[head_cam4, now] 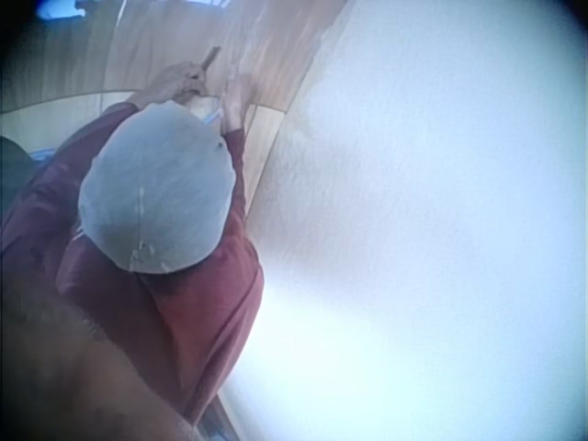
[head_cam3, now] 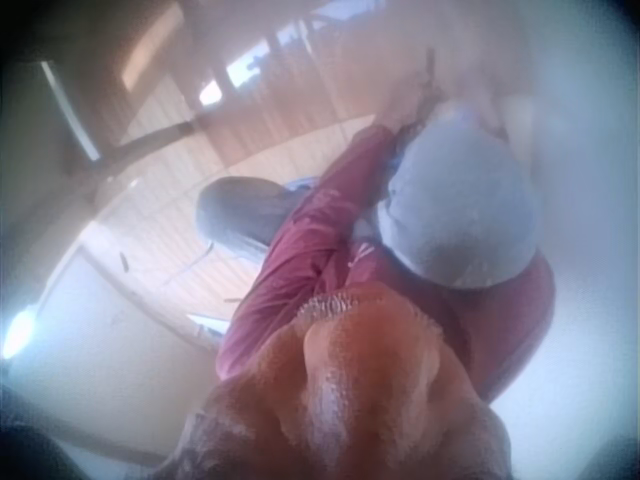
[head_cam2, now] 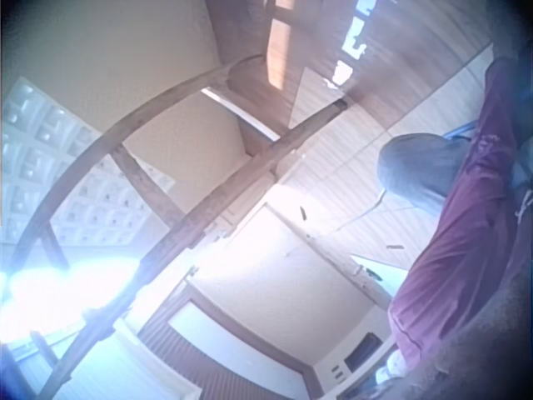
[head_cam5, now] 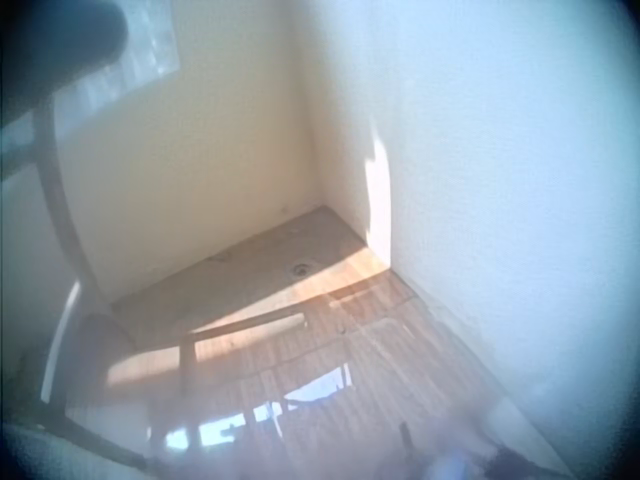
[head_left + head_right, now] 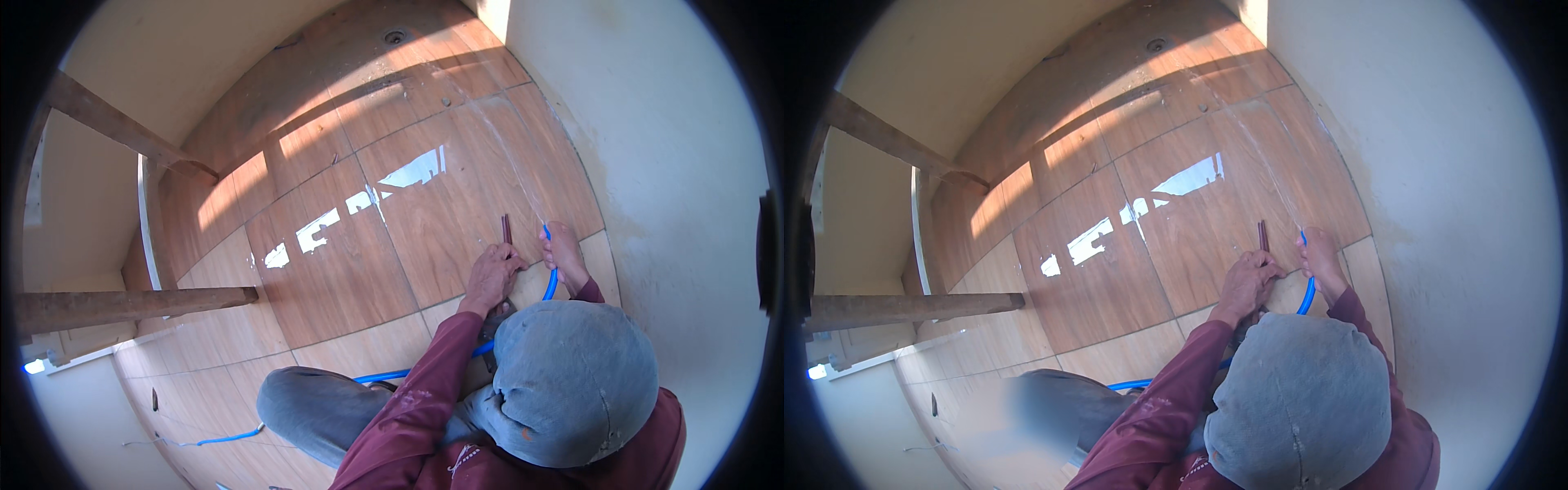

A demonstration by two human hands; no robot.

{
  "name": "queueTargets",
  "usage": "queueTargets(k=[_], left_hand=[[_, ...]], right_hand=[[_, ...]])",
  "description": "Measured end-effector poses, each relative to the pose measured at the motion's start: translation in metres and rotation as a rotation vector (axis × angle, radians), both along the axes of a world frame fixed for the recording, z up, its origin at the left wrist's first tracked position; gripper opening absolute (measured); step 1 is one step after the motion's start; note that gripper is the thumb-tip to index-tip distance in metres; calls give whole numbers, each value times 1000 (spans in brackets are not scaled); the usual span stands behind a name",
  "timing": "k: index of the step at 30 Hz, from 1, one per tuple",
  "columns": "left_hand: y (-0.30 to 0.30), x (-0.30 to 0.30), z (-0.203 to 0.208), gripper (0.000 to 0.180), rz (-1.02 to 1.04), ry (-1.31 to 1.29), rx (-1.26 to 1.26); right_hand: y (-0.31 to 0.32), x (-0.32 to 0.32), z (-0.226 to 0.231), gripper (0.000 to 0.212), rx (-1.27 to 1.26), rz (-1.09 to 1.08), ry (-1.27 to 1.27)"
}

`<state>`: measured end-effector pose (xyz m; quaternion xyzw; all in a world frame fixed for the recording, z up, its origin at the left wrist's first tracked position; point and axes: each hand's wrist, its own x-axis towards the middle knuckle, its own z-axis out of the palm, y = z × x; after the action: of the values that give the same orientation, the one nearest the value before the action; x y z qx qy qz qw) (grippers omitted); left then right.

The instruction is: The person sits on a tiled floor and uses a blue hose to spray water onto the surface. They then use a small tool to scrape and scrub the wet tiles, focusing on grout lines and a floor drain. The person repeatedly wets and scrubs the same area.

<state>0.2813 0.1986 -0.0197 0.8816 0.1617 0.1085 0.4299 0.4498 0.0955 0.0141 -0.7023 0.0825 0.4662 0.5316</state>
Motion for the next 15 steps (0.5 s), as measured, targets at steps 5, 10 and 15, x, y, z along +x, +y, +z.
queueTargets(k=[5,10,15], left_hand=[[-3,2,2,21,4,-4,-12],[0,1,4,21,-5,5,-38],[0,2,2,22,-8,-10,-7]], right_hand=[[6,-6,4,28,72,3,1],[18,-6,0,28,89,-16,-13],[20,-8,-3,28,123,-42,-23]])
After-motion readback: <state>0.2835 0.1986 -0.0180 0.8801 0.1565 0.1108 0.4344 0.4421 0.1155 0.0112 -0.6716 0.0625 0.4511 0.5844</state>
